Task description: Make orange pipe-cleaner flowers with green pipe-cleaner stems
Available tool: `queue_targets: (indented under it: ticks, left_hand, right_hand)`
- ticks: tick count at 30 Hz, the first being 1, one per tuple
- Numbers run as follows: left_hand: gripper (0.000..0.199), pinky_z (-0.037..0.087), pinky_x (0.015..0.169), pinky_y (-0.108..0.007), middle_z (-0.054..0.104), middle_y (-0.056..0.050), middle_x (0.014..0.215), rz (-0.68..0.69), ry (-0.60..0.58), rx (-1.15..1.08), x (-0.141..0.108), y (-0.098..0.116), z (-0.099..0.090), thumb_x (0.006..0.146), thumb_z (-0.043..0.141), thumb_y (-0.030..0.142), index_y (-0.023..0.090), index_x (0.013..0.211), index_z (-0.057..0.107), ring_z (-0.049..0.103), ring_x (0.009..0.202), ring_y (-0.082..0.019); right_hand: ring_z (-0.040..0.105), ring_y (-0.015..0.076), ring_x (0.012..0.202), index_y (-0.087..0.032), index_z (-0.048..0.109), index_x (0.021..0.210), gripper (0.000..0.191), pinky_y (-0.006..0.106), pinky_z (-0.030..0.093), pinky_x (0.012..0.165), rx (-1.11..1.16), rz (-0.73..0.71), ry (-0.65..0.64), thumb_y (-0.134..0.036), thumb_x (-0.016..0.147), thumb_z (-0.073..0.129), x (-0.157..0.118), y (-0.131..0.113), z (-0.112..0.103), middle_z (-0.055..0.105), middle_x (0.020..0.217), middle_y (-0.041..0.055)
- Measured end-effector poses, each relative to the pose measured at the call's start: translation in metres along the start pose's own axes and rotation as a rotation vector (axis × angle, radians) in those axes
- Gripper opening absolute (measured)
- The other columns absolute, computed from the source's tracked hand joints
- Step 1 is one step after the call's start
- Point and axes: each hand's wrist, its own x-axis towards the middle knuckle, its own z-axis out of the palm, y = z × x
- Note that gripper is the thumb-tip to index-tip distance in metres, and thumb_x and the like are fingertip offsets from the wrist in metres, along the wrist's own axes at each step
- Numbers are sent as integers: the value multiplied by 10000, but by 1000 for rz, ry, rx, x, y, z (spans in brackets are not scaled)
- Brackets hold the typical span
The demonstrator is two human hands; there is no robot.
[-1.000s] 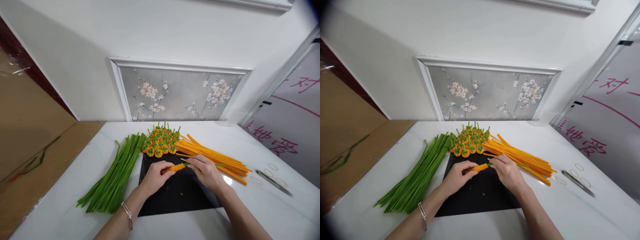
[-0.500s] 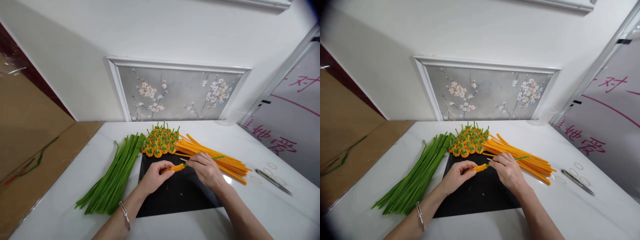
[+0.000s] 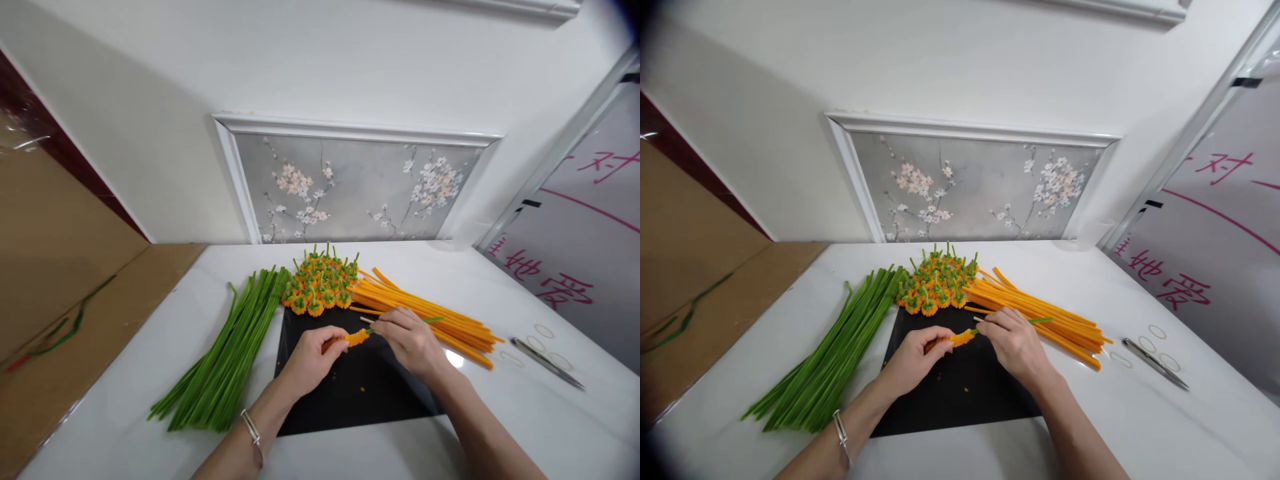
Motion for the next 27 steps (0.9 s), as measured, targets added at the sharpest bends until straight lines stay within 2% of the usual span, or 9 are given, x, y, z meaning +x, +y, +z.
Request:
queue_targets:
  ticks: [4, 7, 8, 10, 14, 20, 23, 26, 27]
  left_hand:
    - [241, 484, 656, -237, 683, -30, 835, -9, -26, -96, 1, -7, 1, 868, 524, 293, 166, 1027, 651, 611, 698, -135]
    - [503, 510, 790, -277, 665, -58, 1064, 1, -3, -146, 2, -9, 1, 754, 667, 255, 203, 1238, 539, 648, 848, -159]
    - [521, 506, 828, -291, 663, -59, 1082, 16, 5, -118, 2, -8, 1, 731, 688, 240, 209, 1230, 545, 647, 893, -172]
    - [393, 496, 863, -306, 686, -51, 1047, 55, 15, -14, 2, -5, 2, 736, 684, 231, 208, 1122, 616, 641, 927, -190]
    - [170, 493, 799, -287, 725, -43, 930, 108, 77, 180, 1, -1, 5, 813, 604, 247, 191, 954, 681, 651, 826, -183]
    - [191, 465, 651, -232, 714, -27, 793, 63, 70, 218, 0, -2, 5, 871, 512, 265, 177, 913, 676, 630, 689, -150]
    - [236, 489, 721, -246, 724, -39, 904, 38, 29, 107, 0, 1, 5, 849, 551, 275, 186, 1048, 642, 654, 777, -164]
    - [439, 493, 814, -269, 716, -22, 966, 52, 26, 47, -1, 3, 6, 773, 639, 221, 220, 1203, 550, 657, 844, -168]
    - [430, 493, 818, -269, 714, -16, 960, 67, 36, 50, -1, 4, 6, 770, 639, 208, 226, 1191, 555, 655, 847, -165]
  right_hand:
    - [619, 165, 772, -207, 690, 973, 230, 306, 494, 711, -14, 31, 6, -194, 947, 462, 2, -2, -3, 692, 892, 71]
    - [630, 170, 782, -202, 690, 987, 238, 303, 506, 721, -38, 43, -19, -196, 951, 456, 2, -1, -5, 697, 904, 75]
    - [632, 171, 784, -202, 691, 984, 243, 304, 510, 727, -46, 46, -35, -199, 953, 450, 2, 0, -5, 699, 903, 76]
    - [634, 174, 786, -203, 691, 986, 256, 300, 517, 730, -54, 56, -76, -214, 959, 436, 2, 0, -6, 700, 887, 78]
    - [635, 175, 765, -199, 679, 991, 264, 281, 522, 694, -45, 86, -148, -226, 966, 417, 1, -4, -5, 697, 848, 80]
    - [660, 186, 788, -195, 659, 1058, 243, 285, 529, 704, -41, 102, -193, -237, 955, 444, 1, -8, -4, 703, 872, 74]
    - [676, 178, 776, -206, 638, 1132, 267, 271, 525, 686, -35, 103, -198, -243, 952, 445, 0, -8, -4, 708, 909, 73]
    - [669, 157, 707, -211, 671, 1038, 266, 239, 497, 628, -36, 100, -220, -226, 955, 419, 0, -8, -5, 703, 833, 58]
    - [661, 152, 680, -211, 677, 1005, 267, 232, 483, 604, -42, 102, -229, -229, 956, 414, 0, -8, -6, 698, 801, 52]
